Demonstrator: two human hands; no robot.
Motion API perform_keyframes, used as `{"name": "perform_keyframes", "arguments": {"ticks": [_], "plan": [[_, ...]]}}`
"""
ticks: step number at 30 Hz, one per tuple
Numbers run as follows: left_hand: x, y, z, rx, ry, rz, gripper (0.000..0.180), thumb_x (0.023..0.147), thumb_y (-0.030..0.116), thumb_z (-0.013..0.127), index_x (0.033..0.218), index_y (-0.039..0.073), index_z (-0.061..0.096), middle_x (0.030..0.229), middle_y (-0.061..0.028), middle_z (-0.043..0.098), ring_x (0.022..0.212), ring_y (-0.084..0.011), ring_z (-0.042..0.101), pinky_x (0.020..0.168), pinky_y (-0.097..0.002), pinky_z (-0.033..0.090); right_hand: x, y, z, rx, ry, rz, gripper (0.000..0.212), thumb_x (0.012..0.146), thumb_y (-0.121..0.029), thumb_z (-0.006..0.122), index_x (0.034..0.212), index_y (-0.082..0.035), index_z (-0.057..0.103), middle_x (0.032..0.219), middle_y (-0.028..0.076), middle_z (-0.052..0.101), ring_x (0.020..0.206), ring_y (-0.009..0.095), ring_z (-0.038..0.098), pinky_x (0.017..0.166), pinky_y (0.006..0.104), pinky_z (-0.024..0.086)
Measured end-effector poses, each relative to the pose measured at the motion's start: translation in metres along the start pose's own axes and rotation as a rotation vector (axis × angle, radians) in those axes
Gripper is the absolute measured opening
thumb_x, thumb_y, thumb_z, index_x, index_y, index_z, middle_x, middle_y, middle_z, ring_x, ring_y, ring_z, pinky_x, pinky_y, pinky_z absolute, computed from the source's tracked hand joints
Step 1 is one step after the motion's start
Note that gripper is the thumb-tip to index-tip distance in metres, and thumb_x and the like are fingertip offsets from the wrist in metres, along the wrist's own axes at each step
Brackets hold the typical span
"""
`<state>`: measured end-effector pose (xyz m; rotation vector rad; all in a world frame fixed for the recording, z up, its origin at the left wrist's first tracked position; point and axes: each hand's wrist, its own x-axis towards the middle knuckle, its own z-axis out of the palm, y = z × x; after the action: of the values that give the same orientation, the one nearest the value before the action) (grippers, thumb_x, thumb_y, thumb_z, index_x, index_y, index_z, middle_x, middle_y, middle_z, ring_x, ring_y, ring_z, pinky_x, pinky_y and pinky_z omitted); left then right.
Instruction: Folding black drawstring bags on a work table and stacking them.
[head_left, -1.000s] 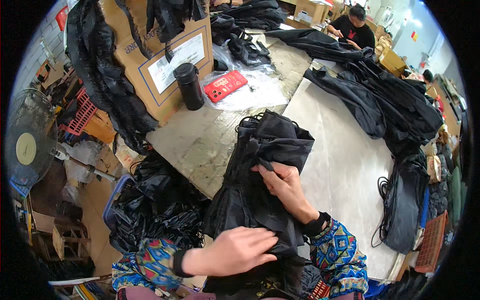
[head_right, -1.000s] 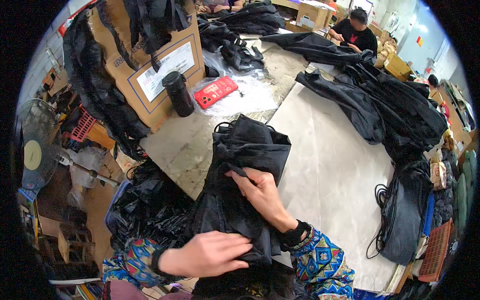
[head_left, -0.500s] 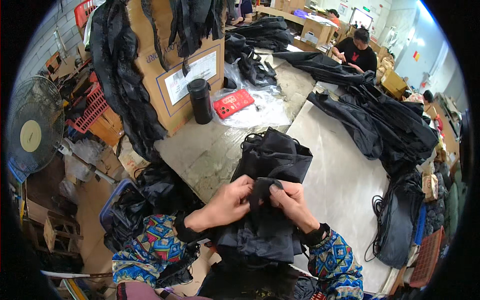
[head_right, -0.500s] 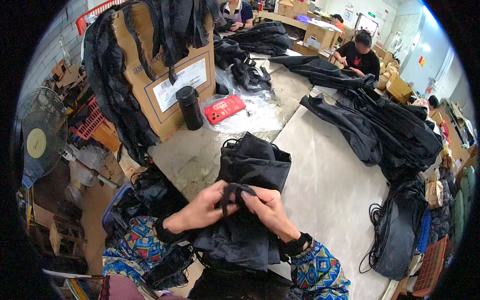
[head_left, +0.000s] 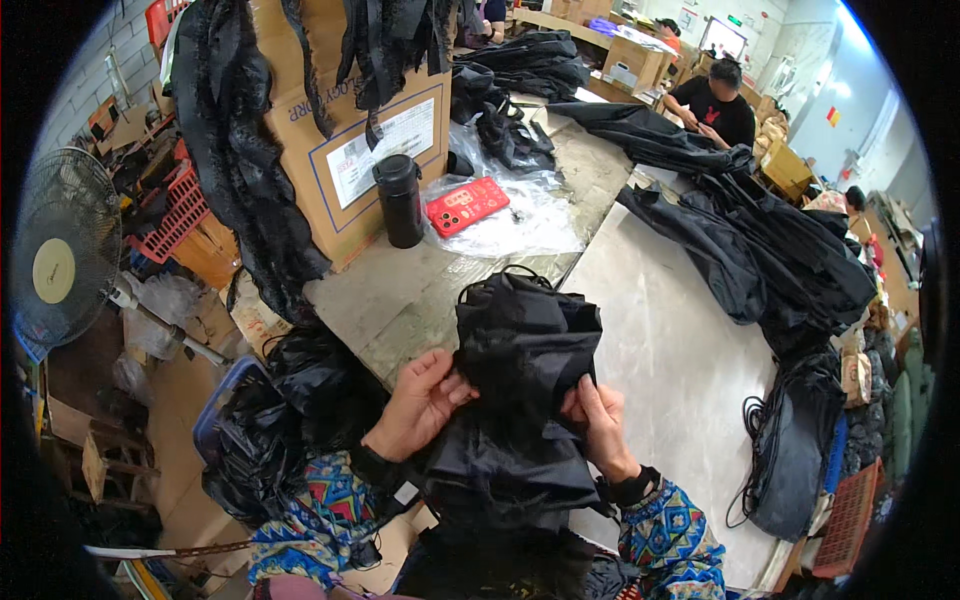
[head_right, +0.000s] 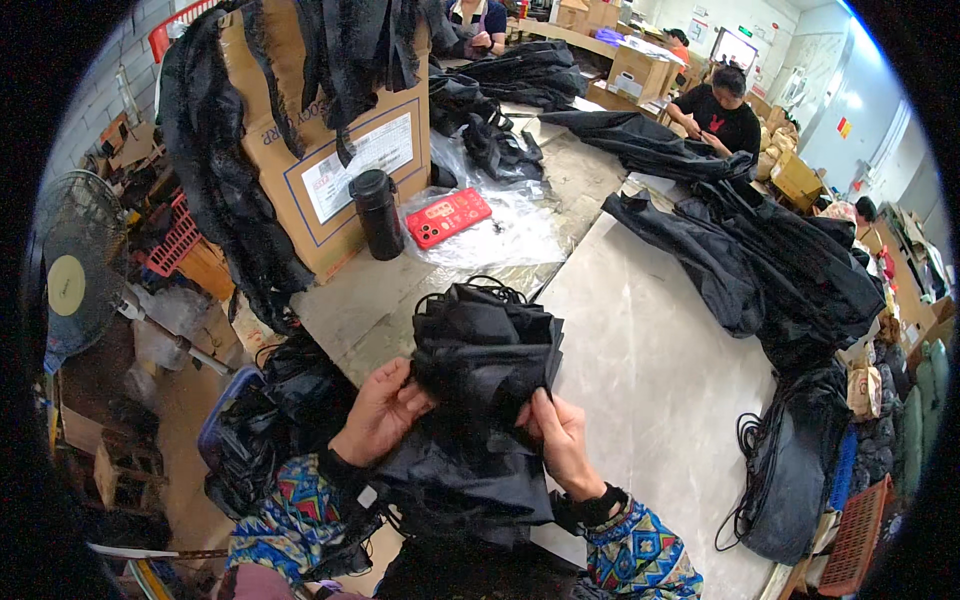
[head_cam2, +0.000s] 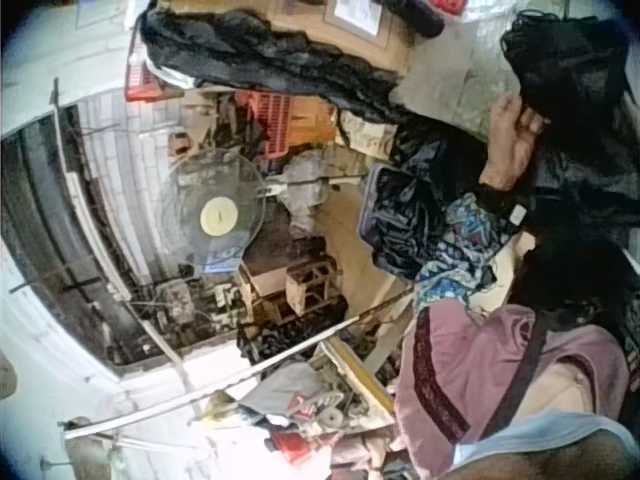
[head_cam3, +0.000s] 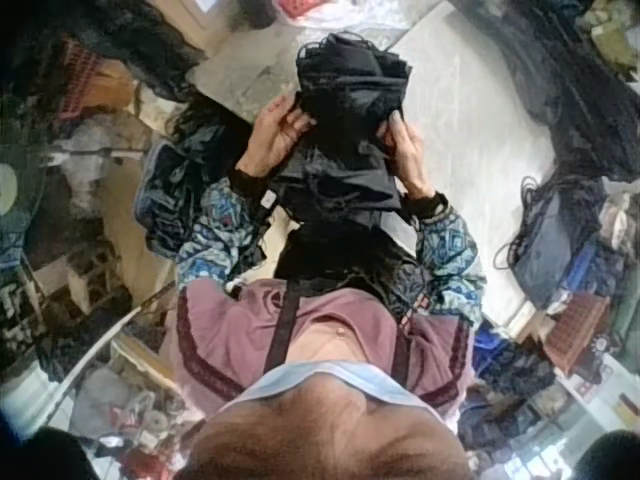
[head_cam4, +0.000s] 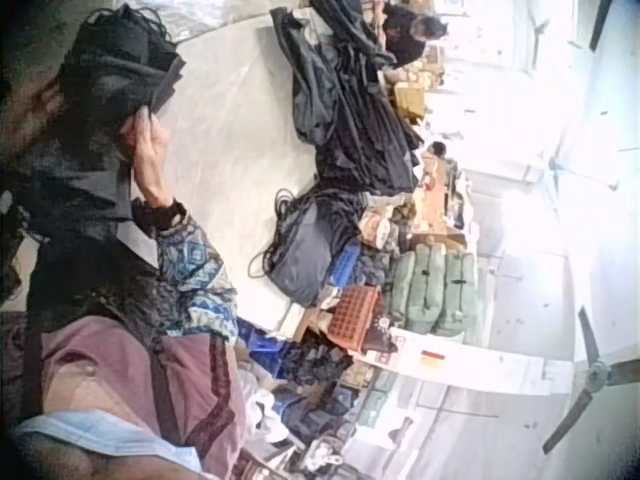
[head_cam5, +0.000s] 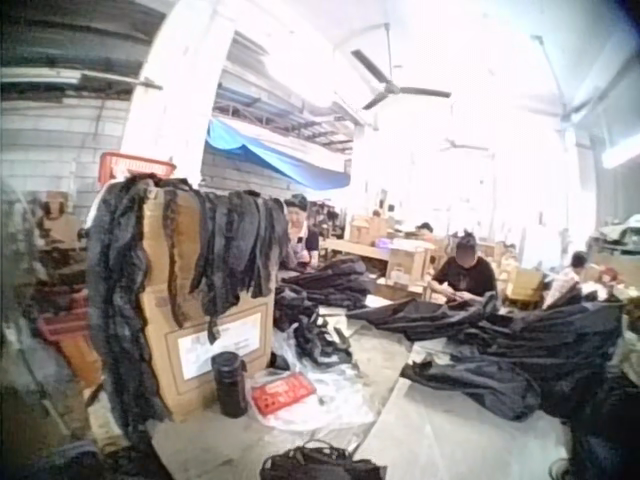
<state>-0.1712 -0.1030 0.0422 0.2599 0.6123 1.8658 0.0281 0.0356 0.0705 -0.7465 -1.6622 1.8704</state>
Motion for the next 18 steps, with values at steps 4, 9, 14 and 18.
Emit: {"name": "perform_keyframes", "arguments": {"ticks": [4, 9, 14, 18], "plan": [[-0.012, 0.009, 0.002, -0.167, 0.139, 0.011, 0.015, 0.098, 0.020, 0.051, 0.094, 0.007, 0.057, 0.063, 0.0035, 0.041, 0.058, -0.0114, 0.037, 0.061, -0.0268, 0.035, -0.006, -0.014, -0.021, -0.065, -0.086, 0.047, 0.037, 0.100, -0.026, 0.047, 0.076, -0.001, 0.059, 0.059, -0.004, 0.044, 0.052, 0.005, 0.037, 0.049, 0.0225, 0.028], [-0.015, -0.003, -0.006, -0.194, 0.084, -0.065, 0.016, 0.097, 0.022, 0.053, 0.098, 0.007, 0.058, 0.072, -0.0001, 0.047, 0.061, -0.0104, 0.036, 0.060, -0.0264, 0.034, -0.011, -0.094, -0.024, -0.323, -0.324, -0.286, 0.027, 0.098, -0.018, 0.049, 0.085, 0.002, 0.061, 0.073, 0.005, 0.057, 0.066, 0.016, 0.056, 0.063, 0.0293, 0.045], [-0.041, -0.005, 0.009, 0.285, -0.029, 0.141, 0.015, 0.095, 0.019, 0.058, 0.099, 0.004, 0.058, 0.075, 0.0044, 0.049, 0.070, -0.0076, 0.044, 0.064, -0.0253, 0.038, 0.022, -0.162, 0.067, -0.626, -0.443, -0.331, 0.013, 0.087, -0.009, 0.055, 0.084, 0.002, 0.060, 0.079, 0.017, 0.054, 0.072, 0.030, 0.058, 0.064, 0.0361, 0.045], [-0.037, -0.020, 0.011, 0.626, -0.056, 0.169, 0.013, 0.093, 0.013, 0.060, 0.101, 0.004, 0.059, 0.089, 0.0049, 0.059, 0.078, -0.0047, 0.051, 0.068, -0.0209, 0.041, 0.033, -0.158, 0.147, -0.269, -0.486, -0.017, 0.028, 0.092, -0.023, 0.058, 0.083, 0.004, 0.059, 0.074, 0.012, 0.055, 0.061, 0.019, 0.060, 0.054, 0.0329, 0.047]]}}
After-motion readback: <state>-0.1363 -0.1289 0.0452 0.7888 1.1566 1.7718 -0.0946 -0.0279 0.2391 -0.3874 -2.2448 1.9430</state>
